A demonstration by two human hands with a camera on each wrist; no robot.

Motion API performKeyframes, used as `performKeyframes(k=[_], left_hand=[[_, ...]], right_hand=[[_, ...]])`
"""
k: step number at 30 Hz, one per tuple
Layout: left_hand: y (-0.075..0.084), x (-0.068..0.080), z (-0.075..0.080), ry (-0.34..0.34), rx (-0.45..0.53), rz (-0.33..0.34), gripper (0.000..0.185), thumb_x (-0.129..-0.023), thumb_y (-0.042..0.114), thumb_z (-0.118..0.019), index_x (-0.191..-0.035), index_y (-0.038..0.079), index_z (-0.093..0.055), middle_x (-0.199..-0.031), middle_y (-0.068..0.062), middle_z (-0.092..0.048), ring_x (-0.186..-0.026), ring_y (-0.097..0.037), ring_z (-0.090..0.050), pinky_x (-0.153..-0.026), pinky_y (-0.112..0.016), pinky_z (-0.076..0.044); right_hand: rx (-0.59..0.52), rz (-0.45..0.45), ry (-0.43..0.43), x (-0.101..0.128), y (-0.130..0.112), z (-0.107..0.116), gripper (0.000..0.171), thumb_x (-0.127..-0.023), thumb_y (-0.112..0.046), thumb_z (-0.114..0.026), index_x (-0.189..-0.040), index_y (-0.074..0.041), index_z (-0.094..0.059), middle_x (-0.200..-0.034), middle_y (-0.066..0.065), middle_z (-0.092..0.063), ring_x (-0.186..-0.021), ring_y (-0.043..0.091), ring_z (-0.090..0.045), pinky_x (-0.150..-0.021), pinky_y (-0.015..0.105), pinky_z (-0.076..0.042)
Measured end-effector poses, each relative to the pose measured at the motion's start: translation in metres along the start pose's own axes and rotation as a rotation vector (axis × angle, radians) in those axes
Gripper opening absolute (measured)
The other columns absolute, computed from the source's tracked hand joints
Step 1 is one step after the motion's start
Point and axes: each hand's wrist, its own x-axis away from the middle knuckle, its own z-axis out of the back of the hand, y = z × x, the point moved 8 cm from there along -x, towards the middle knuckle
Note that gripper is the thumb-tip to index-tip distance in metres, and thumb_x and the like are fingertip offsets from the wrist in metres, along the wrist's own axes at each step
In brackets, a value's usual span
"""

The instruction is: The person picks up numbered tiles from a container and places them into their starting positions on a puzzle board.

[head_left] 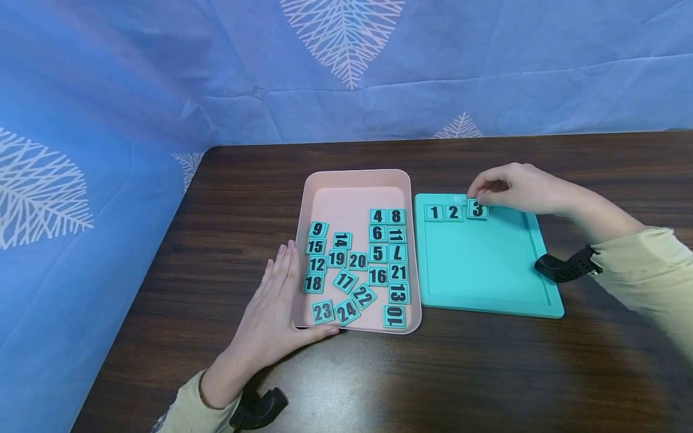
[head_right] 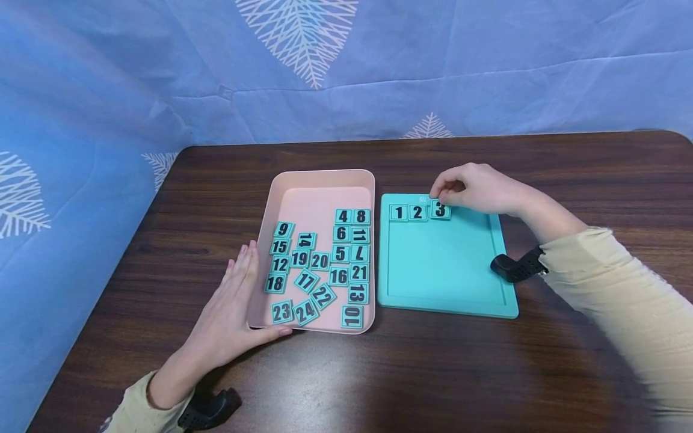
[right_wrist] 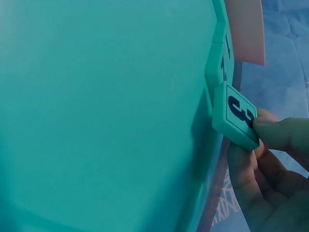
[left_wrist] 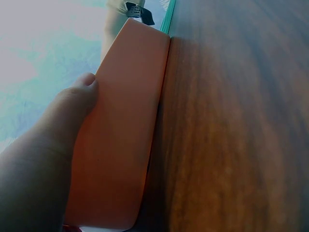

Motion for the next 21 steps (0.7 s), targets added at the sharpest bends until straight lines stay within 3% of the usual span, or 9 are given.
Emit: performKeyframes(k=[8, 21], left_hand=[[-0.0006, 0.0002, -0.0006, -0.005, 0.002, 0.003, 0.127, -0.068, 0.079, -0.06, -0.153, 0.007, -0.001, -0.16, -0.01, -0.002, -0.146, -0.024, -0.003, -0.117, -0.041, -0.009], [-0.0015, 0.0003, -0.0008, -0.002, 0.002, 0.004, 0.127, -0.068, 0.081, -0.059, -0.153, 0.007, -0.001, -0.16, -0.01, -0.002, -0.146, -0.026, -0.004, -0.117, -0.04, -0.008]], right_hand=[[0.017, 0.013, -0.003, -0.0006, 0.0038, -0.0053, 0.018, -0.095, -0.006, -0.057, -0.11, -0.01, -0.067, -0.098, 0.002, -0.066, -0.08, 0.018, -0.057, -0.068, 0.036, -0.045], [0.106, 0.107, 0.074, -0.0016, -0.0037, -0.0079, 0.017, -0.094, -0.003, -0.057, -0.103, -0.009, -0.07, -0.095, 0.004, -0.067, -0.062, 0.015, -0.047, -0.056, 0.031, -0.036]])
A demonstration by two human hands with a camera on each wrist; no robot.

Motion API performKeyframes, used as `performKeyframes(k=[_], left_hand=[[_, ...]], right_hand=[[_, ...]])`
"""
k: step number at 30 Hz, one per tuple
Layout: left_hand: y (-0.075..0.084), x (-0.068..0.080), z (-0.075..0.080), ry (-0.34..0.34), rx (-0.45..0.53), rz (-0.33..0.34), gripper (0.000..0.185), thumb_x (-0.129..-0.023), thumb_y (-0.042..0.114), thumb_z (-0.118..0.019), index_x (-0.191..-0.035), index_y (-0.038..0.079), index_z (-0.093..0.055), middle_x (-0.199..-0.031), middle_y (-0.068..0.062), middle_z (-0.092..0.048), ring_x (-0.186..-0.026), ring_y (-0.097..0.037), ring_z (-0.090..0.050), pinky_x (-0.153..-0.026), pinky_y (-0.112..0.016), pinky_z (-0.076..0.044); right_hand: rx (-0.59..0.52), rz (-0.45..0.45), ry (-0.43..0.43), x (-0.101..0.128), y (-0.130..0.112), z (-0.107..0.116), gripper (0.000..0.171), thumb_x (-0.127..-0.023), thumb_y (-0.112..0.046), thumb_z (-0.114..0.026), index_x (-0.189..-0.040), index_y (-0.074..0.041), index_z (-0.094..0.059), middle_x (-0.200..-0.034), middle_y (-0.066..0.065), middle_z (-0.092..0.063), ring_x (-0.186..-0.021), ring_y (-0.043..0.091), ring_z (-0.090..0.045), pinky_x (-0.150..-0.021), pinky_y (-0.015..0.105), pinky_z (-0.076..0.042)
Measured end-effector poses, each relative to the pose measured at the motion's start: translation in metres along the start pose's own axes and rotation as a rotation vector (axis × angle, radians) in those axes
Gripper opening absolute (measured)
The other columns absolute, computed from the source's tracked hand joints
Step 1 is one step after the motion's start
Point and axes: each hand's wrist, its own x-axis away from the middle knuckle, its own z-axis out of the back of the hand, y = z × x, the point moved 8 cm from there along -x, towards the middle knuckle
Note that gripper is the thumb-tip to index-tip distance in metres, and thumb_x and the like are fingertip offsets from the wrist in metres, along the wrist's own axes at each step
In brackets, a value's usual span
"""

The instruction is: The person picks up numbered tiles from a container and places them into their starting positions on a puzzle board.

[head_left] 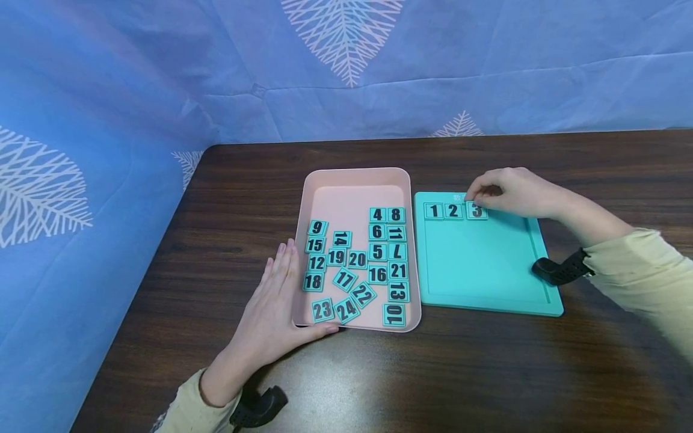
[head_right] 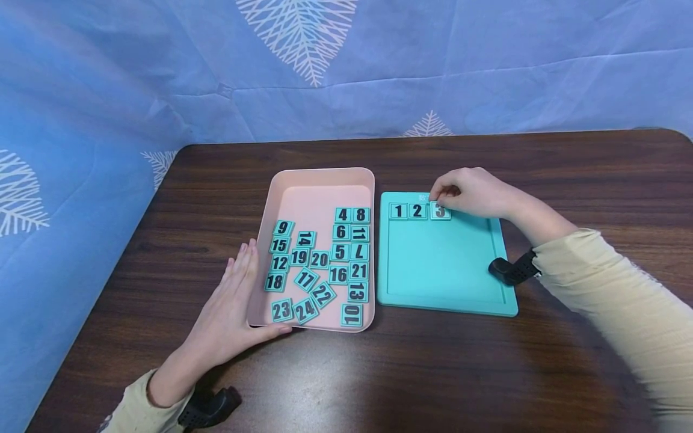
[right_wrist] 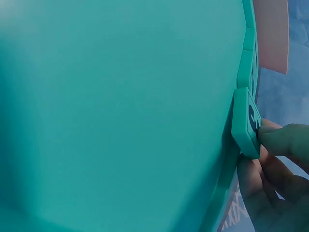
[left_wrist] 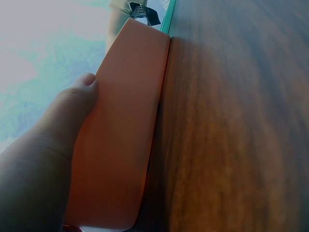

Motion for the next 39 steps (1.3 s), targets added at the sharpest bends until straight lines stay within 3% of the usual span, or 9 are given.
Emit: performKeyframes(k=[10, 18, 27, 39], left_hand=[[-0.0008, -0.0006, 0.0005, -0.005, 0.004, 0.007, 0.126, -0.068, 0.081, -0.058, -0.154, 0.008, -0.001, -0.16, -0.009, -0.001, -0.146, -0.025, -0.004, -0.117, -0.04, -0.008], [-0.0008, 0.0001, 0.0007, -0.006, 0.003, 0.01, 0.127, -0.068, 0.082, -0.058, -0.153, 0.008, 0.001, -0.16, -0.009, -0.001, -0.146, -0.025, -0.004, -0.117, -0.039, -0.008], [0.0004, -0.0005, 0.0022, -0.003, 0.001, 0.008, 0.126, -0.068, 0.082, -0.058, -0.154, 0.007, -0.002, -0.16, -0.009, -0.002, -0.146, -0.025, -0.004, -0.117, -0.039, -0.008], [0.0009, -0.0005, 0.0034, 0.001, 0.001, 0.0, 0.127, -0.068, 0.081, -0.059, -0.153, 0.007, -0.001, -0.16, -0.01, -0.003, -0.145, -0.026, -0.005, -0.117, -0.04, -0.01]], right_hand=[[0.007, -0.011, 0.029, -0.0016, -0.001, -0.0018, 0.016, -0.093, -0.003, -0.057, -0.101, -0.008, -0.07, -0.097, 0.005, -0.066, -0.068, 0.016, -0.052, -0.058, 0.033, -0.04], [0.016, -0.004, 0.044, -0.0036, 0.0003, -0.0053, 0.012, -0.091, -0.002, -0.06, -0.097, -0.007, -0.069, -0.082, 0.0, -0.062, -0.063, 0.015, -0.045, -0.057, 0.03, -0.036], [0.04, 0.013, 0.061, -0.0061, -0.0039, -0.0043, 0.012, -0.089, 0.001, -0.063, -0.095, -0.007, -0.069, -0.079, -0.001, -0.06, -0.067, 0.015, -0.049, -0.06, 0.031, -0.042], [0.032, 0.006, 0.055, -0.0069, -0.004, -0.0042, 0.012, -0.09, 0.0, -0.061, -0.095, -0.007, -0.069, -0.077, -0.001, -0.058, -0.064, 0.016, -0.044, -0.058, 0.03, -0.036]])
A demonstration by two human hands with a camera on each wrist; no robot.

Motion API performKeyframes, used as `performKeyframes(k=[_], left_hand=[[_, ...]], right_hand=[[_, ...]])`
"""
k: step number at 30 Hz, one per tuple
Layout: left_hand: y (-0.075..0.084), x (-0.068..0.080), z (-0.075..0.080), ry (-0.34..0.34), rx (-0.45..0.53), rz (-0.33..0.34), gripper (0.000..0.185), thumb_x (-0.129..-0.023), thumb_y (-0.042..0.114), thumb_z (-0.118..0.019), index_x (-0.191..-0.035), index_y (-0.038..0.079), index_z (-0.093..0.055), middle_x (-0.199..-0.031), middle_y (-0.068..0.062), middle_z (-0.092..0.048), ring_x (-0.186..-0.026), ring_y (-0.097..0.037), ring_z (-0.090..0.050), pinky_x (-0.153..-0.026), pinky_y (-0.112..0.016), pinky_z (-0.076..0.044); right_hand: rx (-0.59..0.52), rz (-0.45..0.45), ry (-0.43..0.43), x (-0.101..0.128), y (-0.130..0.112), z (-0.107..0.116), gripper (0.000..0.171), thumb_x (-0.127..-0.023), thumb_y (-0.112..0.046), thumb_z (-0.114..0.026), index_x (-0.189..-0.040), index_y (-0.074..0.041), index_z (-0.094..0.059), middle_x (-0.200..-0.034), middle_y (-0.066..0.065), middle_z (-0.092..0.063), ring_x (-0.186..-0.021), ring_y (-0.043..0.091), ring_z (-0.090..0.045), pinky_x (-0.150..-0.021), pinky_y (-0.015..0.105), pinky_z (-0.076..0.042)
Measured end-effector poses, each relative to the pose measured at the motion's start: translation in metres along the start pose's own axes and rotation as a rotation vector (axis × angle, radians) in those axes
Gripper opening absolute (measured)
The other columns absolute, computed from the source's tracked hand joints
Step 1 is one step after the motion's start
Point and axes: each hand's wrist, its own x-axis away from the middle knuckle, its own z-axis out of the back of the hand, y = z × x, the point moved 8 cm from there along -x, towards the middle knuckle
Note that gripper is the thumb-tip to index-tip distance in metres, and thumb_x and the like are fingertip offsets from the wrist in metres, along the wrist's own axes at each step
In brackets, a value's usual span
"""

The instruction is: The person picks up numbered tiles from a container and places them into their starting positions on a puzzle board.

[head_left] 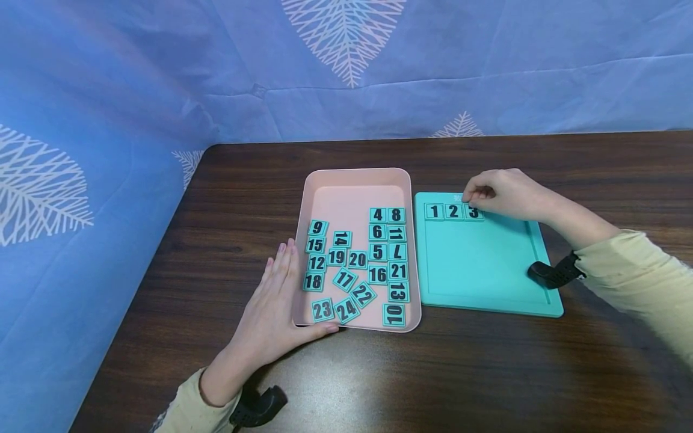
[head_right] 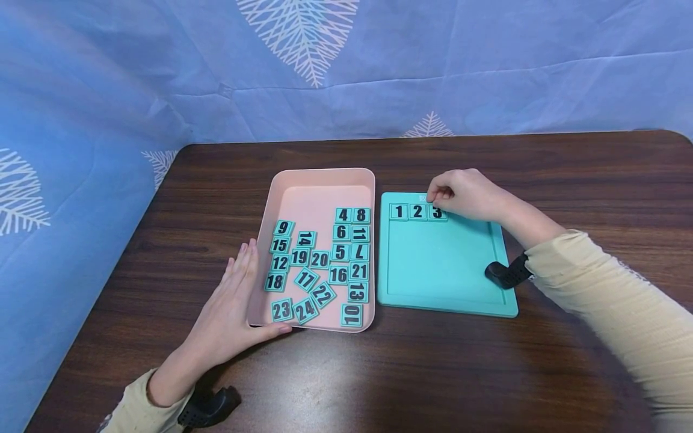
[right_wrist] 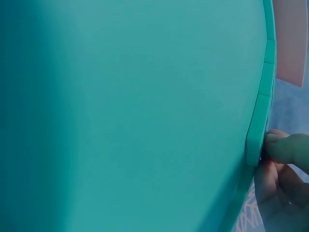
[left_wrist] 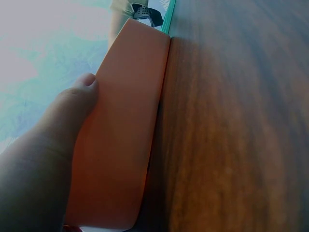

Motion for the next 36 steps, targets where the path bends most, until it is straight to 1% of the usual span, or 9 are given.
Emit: performKeyframes(k=[5, 8, 11, 14, 17, 21, 28, 36], left_hand=[[0.0, 0.0, 0.0, 0.005, 0.0, -0.01, 0.126, -0.068, 0.08, -0.059, -0.153, 0.007, -0.002, -0.16, -0.01, -0.003, -0.145, -0.026, -0.005, -0.117, -0.041, -0.01], [0.001, 0.0, 0.0, 0.003, -0.001, -0.012, 0.125, -0.068, 0.08, -0.059, -0.153, 0.007, -0.003, -0.16, -0.01, -0.003, -0.145, -0.026, -0.005, -0.117, -0.041, -0.009], [0.0, 0.0, 0.0, -0.001, 0.0, -0.007, 0.125, -0.068, 0.081, -0.058, -0.154, 0.007, -0.003, -0.16, -0.01, -0.003, -0.146, -0.025, -0.003, -0.117, -0.041, -0.009], [0.0, 0.0, 0.0, -0.006, 0.0, -0.002, 0.125, -0.068, 0.081, -0.058, -0.154, 0.007, -0.004, -0.16, -0.01, -0.002, -0.146, -0.025, -0.003, -0.117, -0.041, -0.009], [0.0, 0.0, -0.001, -0.01, 0.001, 0.0, 0.125, -0.069, 0.08, -0.058, -0.154, 0.007, -0.004, -0.16, -0.01, -0.002, -0.146, -0.025, -0.003, -0.117, -0.041, -0.009], [0.0, 0.0, -0.001, -0.012, 0.002, 0.001, 0.125, -0.069, 0.08, -0.059, -0.153, 0.007, -0.003, -0.16, -0.01, -0.002, -0.146, -0.025, -0.003, -0.117, -0.04, -0.009], [0.0, 0.001, -0.001, -0.007, -0.001, -0.004, 0.126, -0.069, 0.08, -0.059, -0.153, 0.006, -0.003, -0.16, -0.01, -0.002, -0.145, -0.027, -0.005, -0.117, -0.041, -0.009], [-0.001, 0.0, -0.001, -0.007, 0.004, -0.003, 0.126, -0.068, 0.08, -0.059, -0.153, 0.006, -0.002, -0.16, -0.01, -0.002, -0.146, -0.025, -0.003, -0.117, -0.04, -0.009]], right_hand=[[0.003, 0.04, 0.024, -0.001, -0.006, 0.003, 0.012, -0.089, 0.0, -0.062, -0.094, -0.008, -0.069, -0.079, -0.002, -0.06, -0.063, 0.015, -0.045, -0.057, 0.029, -0.037], [-0.005, 0.071, 0.049, -0.005, -0.015, 0.007, 0.012, -0.089, 0.0, -0.063, -0.094, -0.008, -0.07, -0.083, -0.001, -0.062, -0.066, 0.014, -0.048, -0.058, 0.029, -0.04], [-0.016, 0.076, 0.056, -0.01, -0.024, 0.011, 0.011, -0.089, -0.002, -0.063, -0.096, -0.008, -0.07, -0.087, 0.0, -0.063, -0.069, 0.015, -0.05, -0.06, 0.031, -0.042], [-0.04, 0.071, 0.046, -0.016, -0.035, 0.012, 0.011, -0.09, -0.004, -0.063, -0.098, -0.008, -0.07, -0.087, 0.001, -0.062, -0.071, 0.016, -0.049, -0.062, 0.033, -0.042], [-0.07, 0.077, 0.03, -0.024, -0.046, 0.01, 0.011, -0.091, -0.006, -0.063, -0.099, -0.008, -0.07, -0.086, 0.002, -0.06, -0.071, 0.018, -0.048, -0.062, 0.035, -0.04], [-0.1, 0.101, 0.02, -0.034, -0.062, 0.006, 0.011, -0.091, -0.007, -0.063, -0.1, -0.008, -0.069, -0.085, 0.002, -0.059, -0.073, 0.018, -0.048, -0.064, 0.035, -0.041], [-0.115, 0.161, 0.034, -0.052, -0.086, 0.001, 0.014, -0.088, -0.005, -0.066, -0.102, -0.007, -0.068, -0.09, 0.004, -0.06, -0.08, 0.018, -0.052, -0.071, 0.035, -0.048], [-0.165, 0.207, -0.022, -0.072, -0.104, -0.017, 0.015, -0.087, -0.006, -0.068, -0.102, -0.003, -0.068, -0.092, 0.006, -0.061, -0.082, 0.019, -0.056, -0.073, 0.035, -0.049]])
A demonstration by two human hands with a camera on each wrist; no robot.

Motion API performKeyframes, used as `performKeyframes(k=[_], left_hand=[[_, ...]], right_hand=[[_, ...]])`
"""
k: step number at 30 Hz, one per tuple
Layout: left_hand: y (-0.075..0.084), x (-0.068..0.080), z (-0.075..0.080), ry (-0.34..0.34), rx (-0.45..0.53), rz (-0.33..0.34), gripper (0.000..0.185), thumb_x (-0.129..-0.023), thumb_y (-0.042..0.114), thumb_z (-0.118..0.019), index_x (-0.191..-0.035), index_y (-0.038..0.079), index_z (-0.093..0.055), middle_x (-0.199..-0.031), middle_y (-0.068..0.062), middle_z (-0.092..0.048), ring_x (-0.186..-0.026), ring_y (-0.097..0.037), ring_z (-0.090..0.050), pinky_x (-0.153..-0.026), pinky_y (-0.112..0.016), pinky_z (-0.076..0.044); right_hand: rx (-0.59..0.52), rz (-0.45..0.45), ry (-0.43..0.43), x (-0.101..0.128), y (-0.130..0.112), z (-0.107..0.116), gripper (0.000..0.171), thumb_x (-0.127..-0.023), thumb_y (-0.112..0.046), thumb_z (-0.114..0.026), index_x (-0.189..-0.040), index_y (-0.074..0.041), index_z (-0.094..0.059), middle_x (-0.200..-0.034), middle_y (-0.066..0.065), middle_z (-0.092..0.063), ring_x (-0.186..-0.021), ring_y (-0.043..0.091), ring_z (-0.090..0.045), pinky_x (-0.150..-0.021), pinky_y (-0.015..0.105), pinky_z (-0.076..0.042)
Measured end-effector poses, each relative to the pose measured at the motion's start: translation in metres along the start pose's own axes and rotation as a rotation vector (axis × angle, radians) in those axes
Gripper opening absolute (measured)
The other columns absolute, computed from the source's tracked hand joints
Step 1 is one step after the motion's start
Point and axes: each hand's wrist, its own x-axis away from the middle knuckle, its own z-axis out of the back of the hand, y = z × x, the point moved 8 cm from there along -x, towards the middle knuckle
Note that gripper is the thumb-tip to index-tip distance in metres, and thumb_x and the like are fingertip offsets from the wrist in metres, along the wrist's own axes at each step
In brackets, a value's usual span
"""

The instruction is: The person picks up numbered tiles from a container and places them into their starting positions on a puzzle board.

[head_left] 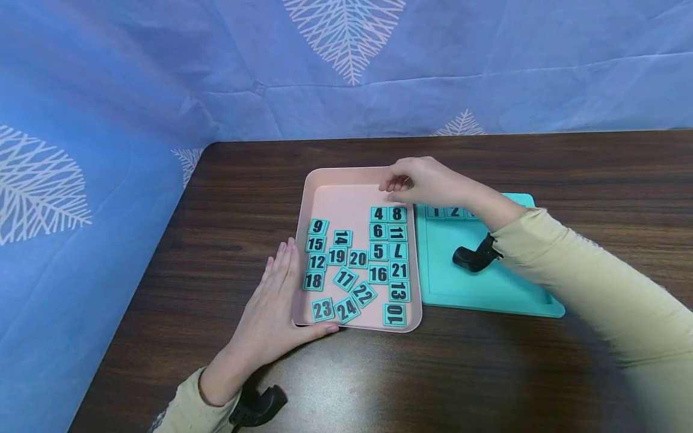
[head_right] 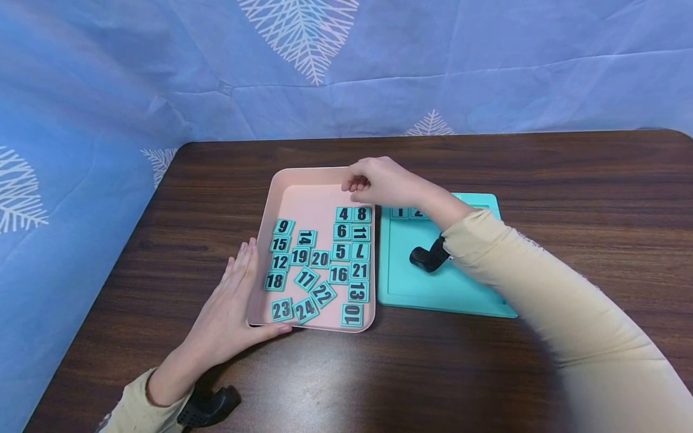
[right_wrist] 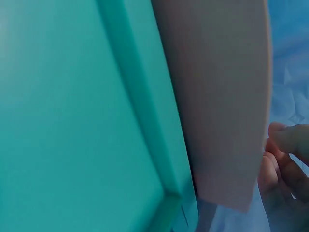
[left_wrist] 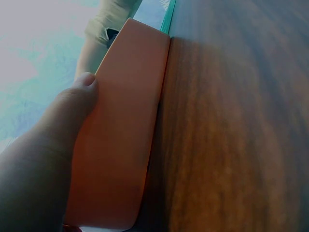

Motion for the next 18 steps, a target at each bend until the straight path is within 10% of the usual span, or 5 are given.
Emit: performKeyframes(k=[18], left_hand=[[0.0, -0.001, 0.0, 0.002, 0.011, 0.001, 0.128, -0.067, 0.08, -0.06, -0.153, 0.007, 0.0, -0.16, -0.008, 0.002, -0.145, -0.026, -0.004, -0.117, -0.04, -0.008]], right_hand=[[0.014, 0.015, -0.149, -0.019, -0.007, -0.035, 0.024, -0.081, -0.004, -0.075, -0.104, 0.0, -0.068, -0.092, 0.008, -0.065, -0.083, 0.02, -0.056, -0.077, 0.035, -0.048]])
